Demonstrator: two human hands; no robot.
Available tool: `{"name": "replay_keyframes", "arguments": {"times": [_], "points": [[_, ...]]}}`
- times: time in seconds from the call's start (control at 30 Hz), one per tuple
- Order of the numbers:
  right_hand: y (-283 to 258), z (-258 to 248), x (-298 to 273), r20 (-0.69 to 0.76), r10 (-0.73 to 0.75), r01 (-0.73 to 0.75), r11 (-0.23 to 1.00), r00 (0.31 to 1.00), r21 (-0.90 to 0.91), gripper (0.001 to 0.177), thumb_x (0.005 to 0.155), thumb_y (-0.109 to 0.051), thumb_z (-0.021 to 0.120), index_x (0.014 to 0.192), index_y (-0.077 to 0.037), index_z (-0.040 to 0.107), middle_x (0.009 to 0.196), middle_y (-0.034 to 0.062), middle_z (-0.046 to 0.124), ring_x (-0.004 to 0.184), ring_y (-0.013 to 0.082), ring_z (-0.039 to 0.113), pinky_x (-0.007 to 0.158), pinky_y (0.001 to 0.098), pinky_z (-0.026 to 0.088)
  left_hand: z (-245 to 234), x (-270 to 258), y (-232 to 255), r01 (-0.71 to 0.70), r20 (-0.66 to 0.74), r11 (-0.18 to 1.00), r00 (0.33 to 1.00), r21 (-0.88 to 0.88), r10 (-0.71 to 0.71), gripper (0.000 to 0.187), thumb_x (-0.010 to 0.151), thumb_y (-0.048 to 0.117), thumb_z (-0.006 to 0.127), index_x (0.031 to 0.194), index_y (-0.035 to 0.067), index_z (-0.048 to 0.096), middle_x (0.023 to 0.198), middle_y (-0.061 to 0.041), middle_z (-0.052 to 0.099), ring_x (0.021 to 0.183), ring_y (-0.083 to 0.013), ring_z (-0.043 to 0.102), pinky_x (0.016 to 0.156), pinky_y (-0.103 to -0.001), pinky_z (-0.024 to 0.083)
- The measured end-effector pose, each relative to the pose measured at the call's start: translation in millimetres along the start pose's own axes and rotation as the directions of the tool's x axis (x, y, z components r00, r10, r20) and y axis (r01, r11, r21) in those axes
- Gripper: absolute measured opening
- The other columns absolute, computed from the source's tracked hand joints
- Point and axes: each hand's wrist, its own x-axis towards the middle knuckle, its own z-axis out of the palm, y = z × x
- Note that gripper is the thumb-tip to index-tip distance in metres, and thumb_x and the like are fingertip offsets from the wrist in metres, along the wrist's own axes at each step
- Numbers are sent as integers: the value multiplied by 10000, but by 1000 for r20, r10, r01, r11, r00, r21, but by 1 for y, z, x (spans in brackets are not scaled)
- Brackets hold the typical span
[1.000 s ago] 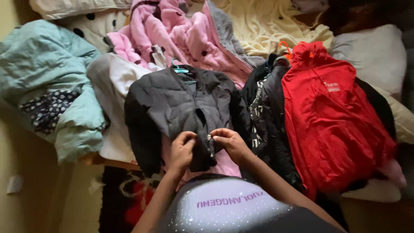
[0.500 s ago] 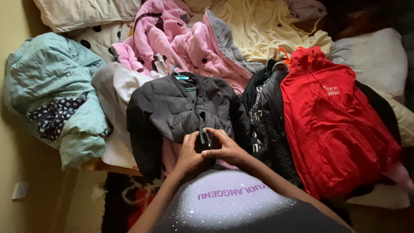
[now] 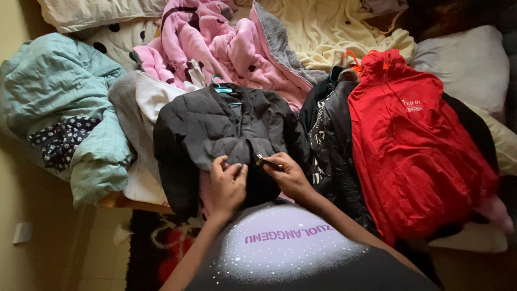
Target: The person fastens the zipper of a black jacket while it is on a hanger amidst a pile of laundry, and then lifts the jacket to show the front and back sides.
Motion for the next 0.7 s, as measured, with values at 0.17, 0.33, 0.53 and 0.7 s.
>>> {"name": "replay_keyframes", "arguments": {"times": [0.17,0.33,0.53,0.7], "points": [[-30,-4,-1,-68,9,-15,997,998,-81,179,918,-88,714,1066,-3,767,1081,33,564,1001,146,571,865,249,464,-33,17,29,310,44,949,949,65,-313,267,959,261,605,1151,117,721,1076,-148,720,1016,-361,676,872,-438,515],[-42,-2,0,-20,-188,179,958,982,-223,208,925,-95,719,1110,-5,752,980,66,679,854,176,661,756,275,518,-22,16,27,7,122,984,992,-176,15,284,908,125,515,1028,101,772,1015,-139,713,980,-321,709,874,-387,557],[-53,0,3,99,-411,404,772,906,-491,208,924,-79,691,1115,-42,763,959,118,700,820,275,702,723,355,559,-11,18,24,74,171,974,985,-213,-37,234,800,203,733,975,52,774,927,-135,699,880,-291,709,790,-380,559],[-57,0,1,147,-480,482,711,865,-512,219,896,-56,697,1105,-52,763,952,110,696,856,295,699,752,379,564,-12,9,27,-28,121,997,992,-67,36,175,862,216,713,943,79,785,903,-114,688,857,-299,692,775,-404,547]]}}
